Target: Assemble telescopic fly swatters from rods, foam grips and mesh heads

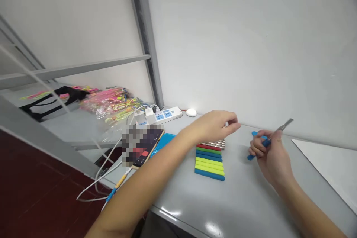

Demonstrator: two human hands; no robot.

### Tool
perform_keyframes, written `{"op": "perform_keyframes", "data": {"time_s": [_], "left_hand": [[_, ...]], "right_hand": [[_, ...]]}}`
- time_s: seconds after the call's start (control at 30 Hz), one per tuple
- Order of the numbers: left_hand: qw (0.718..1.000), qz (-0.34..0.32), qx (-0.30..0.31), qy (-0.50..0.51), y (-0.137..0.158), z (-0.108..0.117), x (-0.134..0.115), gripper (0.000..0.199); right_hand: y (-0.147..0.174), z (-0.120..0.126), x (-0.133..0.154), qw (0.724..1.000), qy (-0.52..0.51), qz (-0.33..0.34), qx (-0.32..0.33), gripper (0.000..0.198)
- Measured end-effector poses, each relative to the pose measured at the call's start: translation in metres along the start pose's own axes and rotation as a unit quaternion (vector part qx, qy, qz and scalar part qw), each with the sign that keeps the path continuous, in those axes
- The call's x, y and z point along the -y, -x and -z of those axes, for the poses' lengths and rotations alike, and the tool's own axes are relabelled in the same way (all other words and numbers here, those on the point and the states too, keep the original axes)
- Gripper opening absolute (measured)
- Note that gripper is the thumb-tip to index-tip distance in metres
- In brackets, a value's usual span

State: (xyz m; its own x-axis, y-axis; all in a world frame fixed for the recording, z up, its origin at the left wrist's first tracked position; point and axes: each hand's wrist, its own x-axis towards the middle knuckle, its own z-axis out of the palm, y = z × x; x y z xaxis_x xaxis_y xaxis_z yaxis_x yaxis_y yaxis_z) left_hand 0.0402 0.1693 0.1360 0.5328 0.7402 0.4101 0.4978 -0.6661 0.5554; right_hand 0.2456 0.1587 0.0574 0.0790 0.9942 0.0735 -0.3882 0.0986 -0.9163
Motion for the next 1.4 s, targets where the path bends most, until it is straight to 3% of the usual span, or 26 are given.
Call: {"op": "perform_keyframes", "data": {"time_s": [0.17, 0.3, 0.4, 0.47, 0.7, 0.77, 0.83, 0.9, 0.97, 1.0, 1.03, 1.07, 1.13, 1.23, 1.3, 1.4], "left_hand": [[0.987, 0.079, 0.040, -0.135, 0.077, 0.041, 0.015, 0.028], [0.976, 0.127, 0.056, -0.166, 0.144, 0.043, 0.018, 0.060], [0.966, 0.161, 0.056, -0.193, 0.174, 0.036, 0.019, 0.081], [0.962, 0.178, 0.049, -0.203, 0.184, 0.030, 0.020, 0.077], [0.968, 0.155, 0.001, -0.198, 0.197, 0.019, 0.026, 0.030], [0.970, 0.138, -0.052, -0.194, 0.196, 0.022, 0.027, 0.024], [0.962, 0.126, -0.158, -0.183, 0.188, 0.030, 0.023, 0.021], [0.932, 0.123, -0.303, -0.154, 0.169, 0.040, 0.014, 0.018], [0.884, 0.116, -0.444, -0.093, 0.140, 0.047, 0.001, 0.019], [0.874, 0.113, -0.471, -0.046, 0.123, 0.049, -0.006, 0.021], [0.877, 0.110, -0.468, 0.005, 0.106, 0.047, -0.012, 0.025], [0.897, 0.109, -0.424, 0.063, 0.089, 0.043, -0.018, 0.028], [0.937, 0.124, -0.274, 0.179, 0.063, 0.024, -0.023, 0.029], [0.936, 0.185, -0.073, 0.290, 0.045, -0.017, -0.020, 0.028], [0.925, 0.208, -0.022, 0.317, 0.047, -0.043, -0.015, 0.027], [0.903, 0.238, -0.010, 0.357, 0.055, -0.067, -0.009, 0.030]], "right_hand": [[-0.007, 0.014, -0.004, 0.998, 0.055, -0.029, 0.005, 0.048], [0.000, 0.009, -0.004, 0.997, 0.072, -0.005, 0.011, 0.042], [0.002, 0.005, -0.005, 0.998, 0.057, -0.001, 0.011, 0.041], [0.000, 0.005, -0.008, 0.999, 0.048, 0.003, 0.007, 0.042], [-0.008, 0.014, -0.016, 0.997, 0.068, 0.019, -0.011, 0.043], [-0.008, 0.013, -0.015, 0.997, 0.072, 0.022, -0.014, 0.043], [-0.006, 0.011, -0.015, 0.996, 0.078, 0.033, -0.018, 0.043], [-0.004, 0.010, -0.014, 0.993, 0.101, 0.053, -0.023, 0.041], [-0.003, 0.012, -0.013, 0.985, 0.152, 0.079, -0.032, 0.041], [-0.004, 0.014, -0.013, 0.976, 0.189, 0.098, -0.035, 0.042], [-0.005, 0.016, -0.011, 0.964, 0.234, 0.123, -0.033, 0.043], [-0.007, 0.020, -0.009, 0.946, 0.284, 0.154, -0.020, 0.045], [-0.011, 0.027, -0.002, 0.892, 0.387, 0.233, 0.028, 0.048], [-0.018, 0.037, 0.013, 0.799, 0.489, 0.341, 0.077, 0.048], [-0.021, 0.042, 0.022, 0.757, 0.526, 0.382, 0.067, 0.044], [-0.023, 0.044, 0.031, 0.718, 0.558, 0.413, 0.057, 0.038]]}}
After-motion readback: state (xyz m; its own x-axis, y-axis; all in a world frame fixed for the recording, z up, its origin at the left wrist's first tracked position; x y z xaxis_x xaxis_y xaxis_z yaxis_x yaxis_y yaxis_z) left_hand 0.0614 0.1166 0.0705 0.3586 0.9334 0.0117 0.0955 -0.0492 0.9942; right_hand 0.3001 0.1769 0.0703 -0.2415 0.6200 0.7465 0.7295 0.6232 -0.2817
